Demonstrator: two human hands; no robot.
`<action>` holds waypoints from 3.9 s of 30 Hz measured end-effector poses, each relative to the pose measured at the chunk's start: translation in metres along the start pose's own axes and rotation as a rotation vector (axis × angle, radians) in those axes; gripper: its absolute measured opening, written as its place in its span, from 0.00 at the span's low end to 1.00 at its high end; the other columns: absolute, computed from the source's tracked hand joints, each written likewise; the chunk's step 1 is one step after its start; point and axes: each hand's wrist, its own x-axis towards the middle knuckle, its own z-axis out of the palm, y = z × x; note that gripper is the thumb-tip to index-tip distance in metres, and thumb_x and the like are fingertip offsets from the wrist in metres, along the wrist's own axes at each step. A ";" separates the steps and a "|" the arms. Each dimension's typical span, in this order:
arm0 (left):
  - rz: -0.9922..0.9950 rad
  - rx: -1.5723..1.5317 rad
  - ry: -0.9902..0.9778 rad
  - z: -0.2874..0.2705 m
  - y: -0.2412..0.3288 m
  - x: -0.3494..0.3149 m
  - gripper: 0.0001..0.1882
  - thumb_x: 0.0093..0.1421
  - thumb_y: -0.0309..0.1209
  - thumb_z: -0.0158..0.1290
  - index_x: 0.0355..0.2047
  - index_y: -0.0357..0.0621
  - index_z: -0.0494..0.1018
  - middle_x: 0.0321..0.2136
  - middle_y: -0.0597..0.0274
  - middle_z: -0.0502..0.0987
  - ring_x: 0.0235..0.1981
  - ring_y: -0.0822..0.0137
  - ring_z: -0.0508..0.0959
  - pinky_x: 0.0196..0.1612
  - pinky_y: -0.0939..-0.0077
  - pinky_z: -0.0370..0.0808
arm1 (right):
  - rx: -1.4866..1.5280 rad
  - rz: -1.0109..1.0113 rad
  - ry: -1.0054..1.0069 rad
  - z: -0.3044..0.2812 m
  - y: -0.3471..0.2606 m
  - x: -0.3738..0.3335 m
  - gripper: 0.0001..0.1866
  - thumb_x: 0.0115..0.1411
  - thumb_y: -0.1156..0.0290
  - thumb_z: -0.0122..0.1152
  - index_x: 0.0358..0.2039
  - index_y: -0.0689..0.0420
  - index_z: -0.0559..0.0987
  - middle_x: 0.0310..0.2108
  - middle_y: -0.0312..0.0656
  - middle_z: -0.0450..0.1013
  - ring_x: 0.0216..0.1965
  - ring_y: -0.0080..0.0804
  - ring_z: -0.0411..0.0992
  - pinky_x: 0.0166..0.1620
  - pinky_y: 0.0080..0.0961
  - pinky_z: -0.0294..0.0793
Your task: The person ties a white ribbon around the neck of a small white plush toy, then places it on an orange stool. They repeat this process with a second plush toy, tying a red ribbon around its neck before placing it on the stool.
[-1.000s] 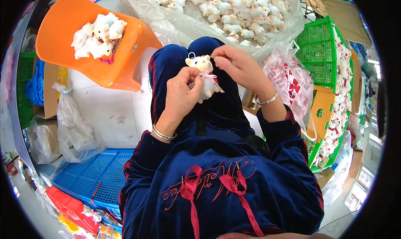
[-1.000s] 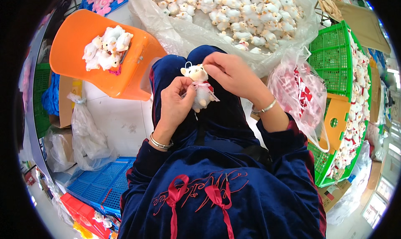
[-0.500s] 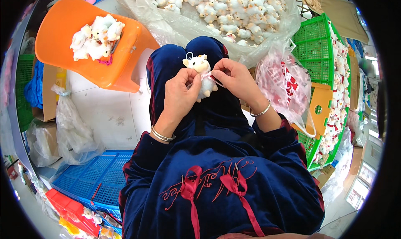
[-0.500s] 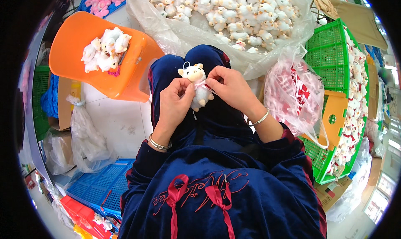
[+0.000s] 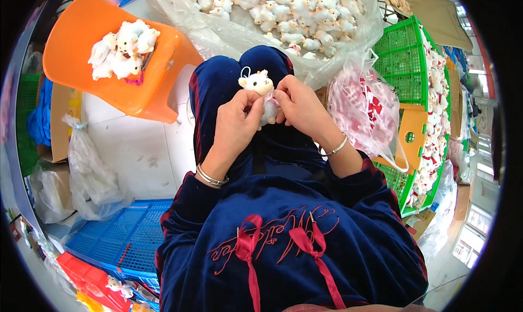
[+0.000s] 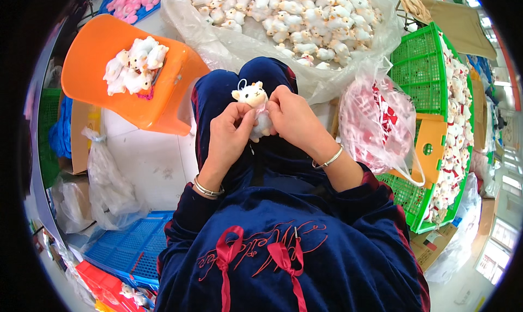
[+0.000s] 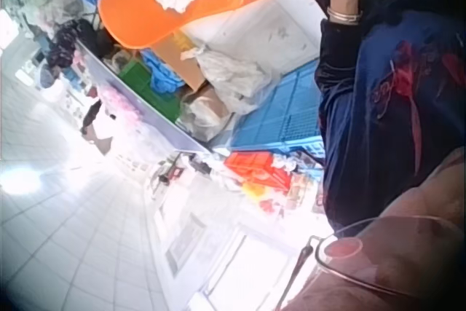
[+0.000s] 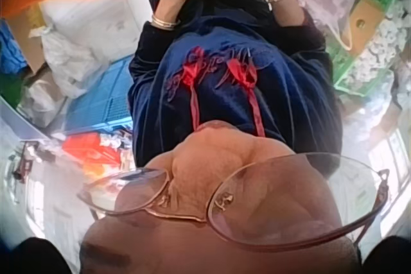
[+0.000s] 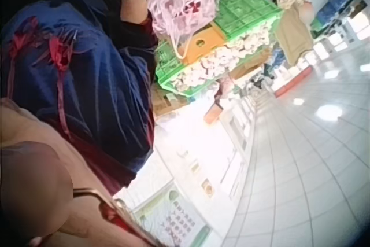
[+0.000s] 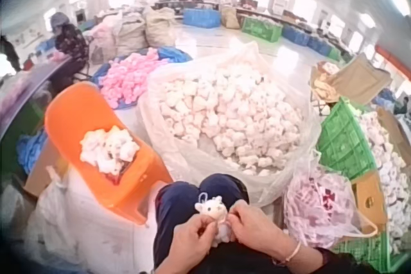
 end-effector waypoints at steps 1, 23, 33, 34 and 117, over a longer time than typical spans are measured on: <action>-0.039 -0.047 -0.006 -0.002 0.000 0.000 0.07 0.65 0.28 0.59 0.37 0.35 0.77 0.26 0.53 0.83 0.25 0.67 0.83 0.32 0.73 0.78 | 0.032 -0.016 0.010 0.002 0.006 0.001 0.08 0.72 0.69 0.54 0.38 0.61 0.75 0.23 0.36 0.75 0.21 0.19 0.73 0.23 0.19 0.71; -0.491 -0.250 -0.141 -0.034 0.008 0.023 0.11 0.71 0.32 0.55 0.41 0.35 0.79 0.32 0.62 0.83 0.30 0.74 0.85 0.29 0.87 0.77 | -0.065 -0.235 0.005 0.002 0.015 -0.001 0.06 0.60 0.76 0.64 0.36 0.63 0.78 0.31 0.44 0.77 0.30 0.29 0.77 0.35 0.26 0.77; -0.364 -0.247 -0.141 -0.023 0.002 0.021 0.09 0.69 0.32 0.58 0.37 0.37 0.77 0.27 0.65 0.81 0.25 0.78 0.81 0.28 0.86 0.76 | -0.206 -0.429 0.176 0.005 0.019 -0.007 0.03 0.60 0.78 0.64 0.34 0.60 0.78 0.36 0.44 0.75 0.32 0.42 0.77 0.35 0.33 0.76; -0.365 -0.266 -0.128 -0.020 0.003 0.020 0.09 0.70 0.31 0.57 0.37 0.36 0.77 0.27 0.64 0.81 0.24 0.78 0.81 0.28 0.85 0.77 | -0.241 -0.447 0.186 0.004 0.020 -0.007 0.03 0.60 0.78 0.64 0.33 0.60 0.78 0.37 0.44 0.75 0.32 0.43 0.77 0.35 0.33 0.76; 0.007 -0.028 0.000 0.003 -0.010 -0.004 0.06 0.61 0.24 0.63 0.35 0.37 0.76 0.24 0.60 0.82 0.23 0.76 0.82 0.29 0.81 0.78 | 0.092 0.159 -0.187 -0.015 0.006 -0.009 0.11 0.63 0.76 0.64 0.43 0.64 0.73 0.31 0.40 0.78 0.17 0.19 0.70 0.18 0.20 0.66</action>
